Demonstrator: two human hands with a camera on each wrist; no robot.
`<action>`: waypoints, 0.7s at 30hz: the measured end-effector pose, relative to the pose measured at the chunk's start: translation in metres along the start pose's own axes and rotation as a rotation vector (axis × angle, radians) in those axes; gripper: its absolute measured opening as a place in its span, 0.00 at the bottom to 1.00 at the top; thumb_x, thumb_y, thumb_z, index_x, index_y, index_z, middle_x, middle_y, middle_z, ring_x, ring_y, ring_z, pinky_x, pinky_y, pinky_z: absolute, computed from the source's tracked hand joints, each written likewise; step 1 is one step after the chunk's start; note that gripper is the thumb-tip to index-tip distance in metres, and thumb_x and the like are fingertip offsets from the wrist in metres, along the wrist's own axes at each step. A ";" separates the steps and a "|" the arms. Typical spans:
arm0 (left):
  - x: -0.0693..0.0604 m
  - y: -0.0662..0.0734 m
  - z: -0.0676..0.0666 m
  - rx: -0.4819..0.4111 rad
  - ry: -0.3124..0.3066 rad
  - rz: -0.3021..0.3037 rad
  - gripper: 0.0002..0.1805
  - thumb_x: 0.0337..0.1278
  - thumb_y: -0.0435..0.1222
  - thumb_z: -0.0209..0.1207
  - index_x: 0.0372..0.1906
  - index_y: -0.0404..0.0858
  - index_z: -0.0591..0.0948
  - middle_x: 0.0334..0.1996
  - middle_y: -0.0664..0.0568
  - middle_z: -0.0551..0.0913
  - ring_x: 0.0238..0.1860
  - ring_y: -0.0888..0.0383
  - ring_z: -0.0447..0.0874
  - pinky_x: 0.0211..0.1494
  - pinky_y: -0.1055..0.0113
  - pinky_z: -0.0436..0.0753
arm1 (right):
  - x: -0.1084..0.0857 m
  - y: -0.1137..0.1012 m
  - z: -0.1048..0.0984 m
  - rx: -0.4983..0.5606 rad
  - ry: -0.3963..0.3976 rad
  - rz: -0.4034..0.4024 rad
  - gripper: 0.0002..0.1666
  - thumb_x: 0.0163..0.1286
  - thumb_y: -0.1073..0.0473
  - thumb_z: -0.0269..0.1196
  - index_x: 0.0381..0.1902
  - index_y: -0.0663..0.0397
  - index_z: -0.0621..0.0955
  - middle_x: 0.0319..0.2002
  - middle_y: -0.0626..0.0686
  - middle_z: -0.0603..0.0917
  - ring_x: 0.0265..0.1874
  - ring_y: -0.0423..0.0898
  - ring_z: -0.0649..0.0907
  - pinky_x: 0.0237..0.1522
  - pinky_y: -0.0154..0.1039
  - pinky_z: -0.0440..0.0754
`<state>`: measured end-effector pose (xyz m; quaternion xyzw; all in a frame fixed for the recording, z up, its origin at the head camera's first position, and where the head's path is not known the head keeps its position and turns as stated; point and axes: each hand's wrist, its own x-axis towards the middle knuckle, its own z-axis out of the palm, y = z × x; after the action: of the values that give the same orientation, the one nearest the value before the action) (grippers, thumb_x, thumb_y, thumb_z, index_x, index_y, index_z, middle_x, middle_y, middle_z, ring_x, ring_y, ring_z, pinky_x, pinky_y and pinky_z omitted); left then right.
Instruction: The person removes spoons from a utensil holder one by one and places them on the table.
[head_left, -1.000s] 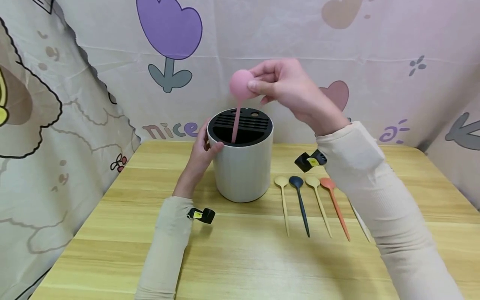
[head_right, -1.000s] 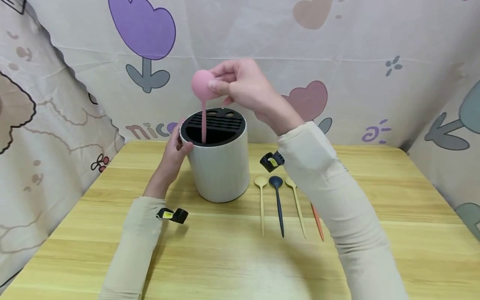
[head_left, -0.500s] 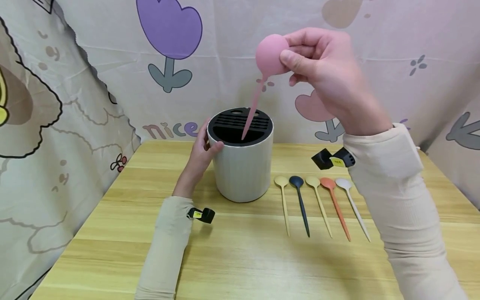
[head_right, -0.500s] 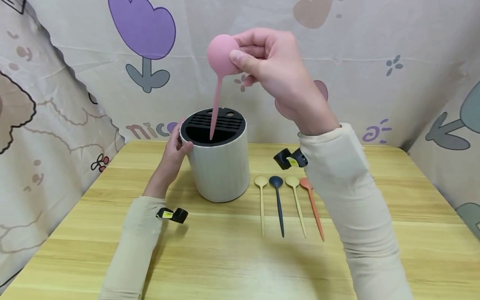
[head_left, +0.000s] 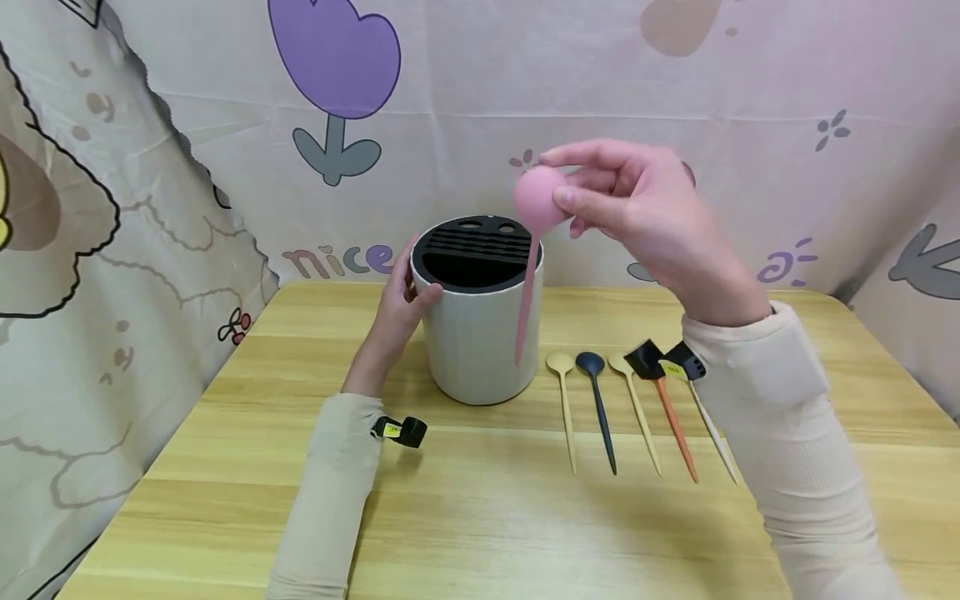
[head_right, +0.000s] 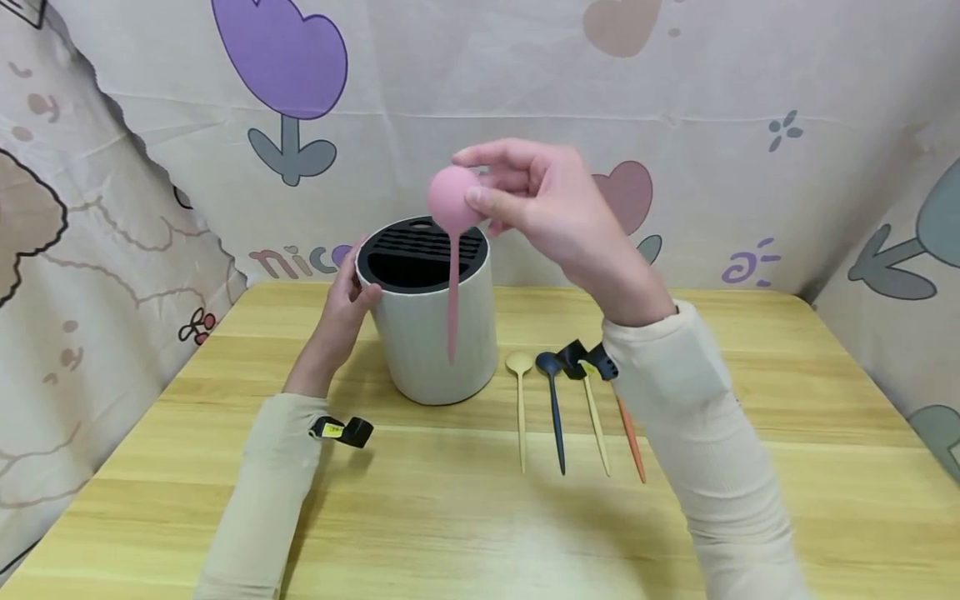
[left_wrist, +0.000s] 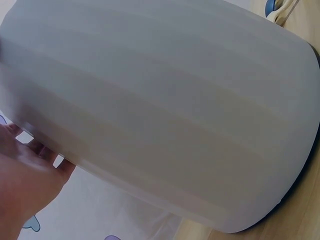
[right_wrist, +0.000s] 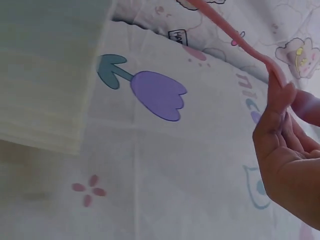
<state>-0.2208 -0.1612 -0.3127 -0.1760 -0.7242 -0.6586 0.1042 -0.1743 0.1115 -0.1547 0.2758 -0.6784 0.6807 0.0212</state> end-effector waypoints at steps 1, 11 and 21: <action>0.000 0.000 -0.001 0.000 0.001 0.001 0.71 0.28 0.75 0.61 0.77 0.41 0.48 0.75 0.50 0.51 0.73 0.55 0.50 0.73 0.51 0.54 | -0.002 0.004 0.000 -0.012 -0.012 0.004 0.16 0.64 0.70 0.65 0.51 0.63 0.82 0.35 0.59 0.86 0.26 0.48 0.80 0.29 0.32 0.78; -0.001 0.000 -0.002 0.017 -0.002 -0.005 0.70 0.29 0.76 0.61 0.77 0.43 0.48 0.76 0.52 0.50 0.74 0.56 0.46 0.73 0.51 0.52 | -0.023 0.056 -0.004 -0.115 -0.008 0.155 0.17 0.67 0.66 0.62 0.54 0.62 0.81 0.33 0.51 0.85 0.39 0.46 0.82 0.47 0.35 0.78; -0.001 -0.002 -0.002 0.017 0.000 -0.008 0.70 0.29 0.76 0.61 0.77 0.43 0.48 0.76 0.52 0.49 0.75 0.56 0.46 0.73 0.52 0.52 | -0.039 0.096 -0.013 -0.141 -0.053 0.298 0.28 0.61 0.67 0.68 0.60 0.65 0.77 0.41 0.53 0.86 0.43 0.46 0.83 0.53 0.38 0.77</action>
<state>-0.2205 -0.1633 -0.3145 -0.1722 -0.7305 -0.6527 0.1031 -0.1848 0.1290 -0.2574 0.1880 -0.7581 0.6195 -0.0786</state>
